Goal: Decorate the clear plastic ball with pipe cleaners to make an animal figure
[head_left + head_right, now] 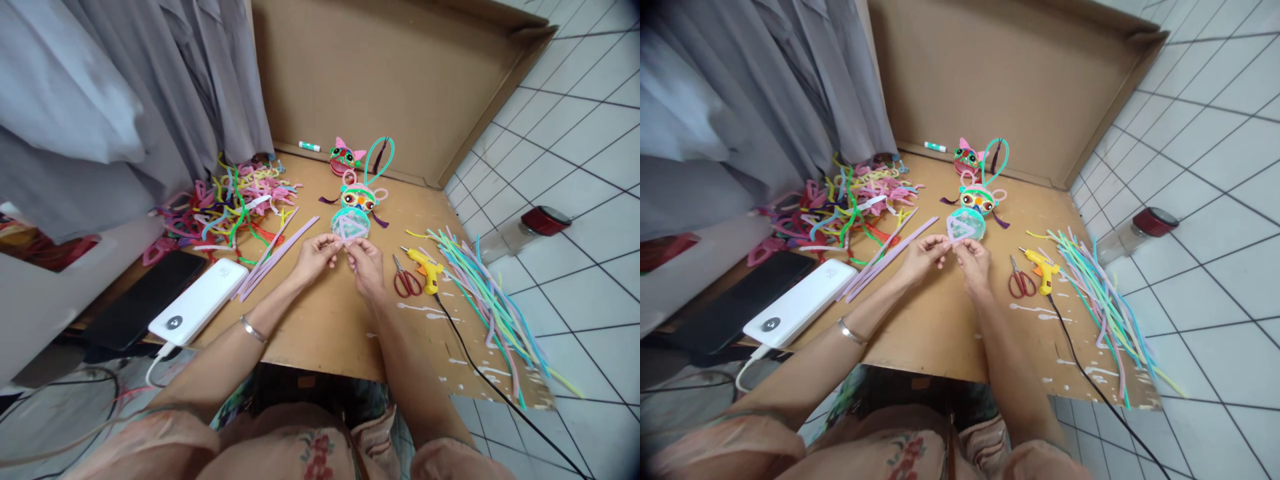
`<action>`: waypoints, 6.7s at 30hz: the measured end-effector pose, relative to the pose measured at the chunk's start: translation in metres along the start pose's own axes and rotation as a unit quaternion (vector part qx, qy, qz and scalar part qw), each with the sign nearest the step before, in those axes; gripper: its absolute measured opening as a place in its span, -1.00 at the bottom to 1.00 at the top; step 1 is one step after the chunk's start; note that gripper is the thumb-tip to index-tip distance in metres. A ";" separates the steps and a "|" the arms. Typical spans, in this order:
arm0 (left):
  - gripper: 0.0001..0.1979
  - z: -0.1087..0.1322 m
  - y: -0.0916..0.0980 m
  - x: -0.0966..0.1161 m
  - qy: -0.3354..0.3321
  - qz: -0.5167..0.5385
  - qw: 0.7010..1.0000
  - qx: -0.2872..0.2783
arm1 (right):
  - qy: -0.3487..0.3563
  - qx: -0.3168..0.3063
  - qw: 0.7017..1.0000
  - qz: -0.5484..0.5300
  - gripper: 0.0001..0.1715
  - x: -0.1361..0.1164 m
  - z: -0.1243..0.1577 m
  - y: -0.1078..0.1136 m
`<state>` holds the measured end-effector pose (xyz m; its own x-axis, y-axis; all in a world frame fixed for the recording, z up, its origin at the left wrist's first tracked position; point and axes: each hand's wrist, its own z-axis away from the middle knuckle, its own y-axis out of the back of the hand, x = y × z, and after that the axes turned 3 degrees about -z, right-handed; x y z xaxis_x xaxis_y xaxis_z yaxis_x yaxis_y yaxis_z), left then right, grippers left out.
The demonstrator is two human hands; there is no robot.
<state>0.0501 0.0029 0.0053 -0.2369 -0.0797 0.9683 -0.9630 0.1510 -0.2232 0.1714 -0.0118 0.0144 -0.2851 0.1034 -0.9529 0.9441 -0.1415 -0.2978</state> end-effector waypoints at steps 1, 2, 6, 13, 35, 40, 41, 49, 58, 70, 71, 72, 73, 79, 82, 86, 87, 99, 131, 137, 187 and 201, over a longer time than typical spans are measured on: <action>-0.54 0.000 0.000 0.000 0.001 0.000 1.000 -0.005 | 0.001 -0.003 1.000 0.000 -0.74 0.000 0.000 0.000; -0.53 0.000 0.001 0.000 0.003 -0.001 1.000 -0.010 | 0.001 -0.006 1.000 -0.001 -0.74 0.000 0.001 0.000; -0.54 -0.001 0.003 0.000 0.013 0.006 1.000 -0.018 | 0.001 -0.021 1.000 0.001 -0.71 -0.001 0.002 0.000; -0.58 0.001 0.001 0.002 0.009 -0.016 0.999 0.039 | 0.024 -0.010 0.999 0.026 -0.69 -0.003 0.002 -0.001; -0.65 0.006 -0.003 0.006 -0.032 -0.039 0.997 0.064 | 0.045 0.014 0.996 0.070 -0.69 0.001 0.005 -0.006; -0.63 0.005 0.000 0.003 -0.063 -0.071 0.994 0.063 | 0.023 0.023 0.997 0.070 -0.63 0.001 0.005 -0.008; -0.63 0.005 0.000 0.003 -0.067 -0.075 0.993 0.061 | 0.018 0.022 0.997 0.070 -0.62 0.001 0.005 -0.008; -0.58 0.003 0.002 0.005 -0.053 -0.079 0.993 0.076 | 0.013 0.007 0.999 0.034 -0.67 0.000 0.005 -0.009; -0.57 -0.001 0.004 -0.001 -0.052 -0.101 0.992 0.063 | 0.026 0.016 0.998 0.046 -0.70 -0.001 0.006 -0.008; -0.54 0.004 0.000 0.007 -0.040 -0.049 0.998 0.019 | 0.034 0.011 0.999 0.031 -0.68 -0.005 0.007 -0.008; -0.56 0.004 0.000 0.008 -0.041 -0.056 0.997 0.024 | 0.035 0.010 0.999 0.034 -0.68 -0.006 0.007 -0.008; -0.57 0.004 0.000 0.009 -0.041 -0.061 0.997 0.028 | 0.035 0.008 0.999 0.039 -0.67 -0.006 0.008 -0.007; -0.58 0.004 0.001 0.010 -0.042 -0.064 0.997 0.032 | 0.034 0.004 0.998 0.045 -0.67 -0.006 0.008 -0.007; -0.66 -0.005 0.010 0.011 -0.054 -0.090 0.991 0.079 | 0.025 -0.028 0.995 0.094 -0.70 -0.005 0.005 -0.004; -0.70 -0.009 0.017 0.014 -0.059 -0.101 0.988 0.100 | 0.010 -0.034 0.994 0.101 -0.74 -0.006 0.003 -0.003; -0.72 -0.010 0.024 0.018 -0.071 -0.117 0.985 0.105 | -0.028 -0.108 0.991 0.073 -0.60 -0.013 0.003 0.002; -0.73 -0.010 0.024 0.018 -0.072 -0.121 0.985 0.104 | -0.049 -0.139 0.987 0.060 -0.59 -0.017 0.004 0.004; -0.80 -0.006 0.023 0.012 -0.041 -0.223 0.973 -0.054 | 0.141 -0.101 0.975 0.139 -0.84 -0.039 0.009 0.015; -0.72 -0.003 0.004 0.012 -0.034 0.034 0.997 0.056 | -0.038 -0.125 0.978 -0.161 -0.84 -0.016 -0.005 0.016; -0.78 -0.003 0.004 0.016 -0.036 0.009 0.995 0.095 | -0.020 -0.116 0.984 -0.134 -0.84 -0.012 -0.004 0.014; -0.89 -0.002 0.004 0.013 -0.016 -0.088 0.992 0.089 | -0.057 -0.147 0.983 0.091 -0.74 -0.009 -0.009 0.019; -0.89 0.001 0.001 0.006 -0.013 -0.105 0.990 0.090 | -0.018 -0.015 0.999 0.030 -0.65 -0.005 0.006 -0.006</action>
<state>0.0478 0.0010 0.0112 -0.0292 -0.1165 0.9928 -0.9981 -0.0502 -0.0353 0.1662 -0.0170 0.0202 -0.2335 0.0601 -0.9705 0.9638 -0.1176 -0.2391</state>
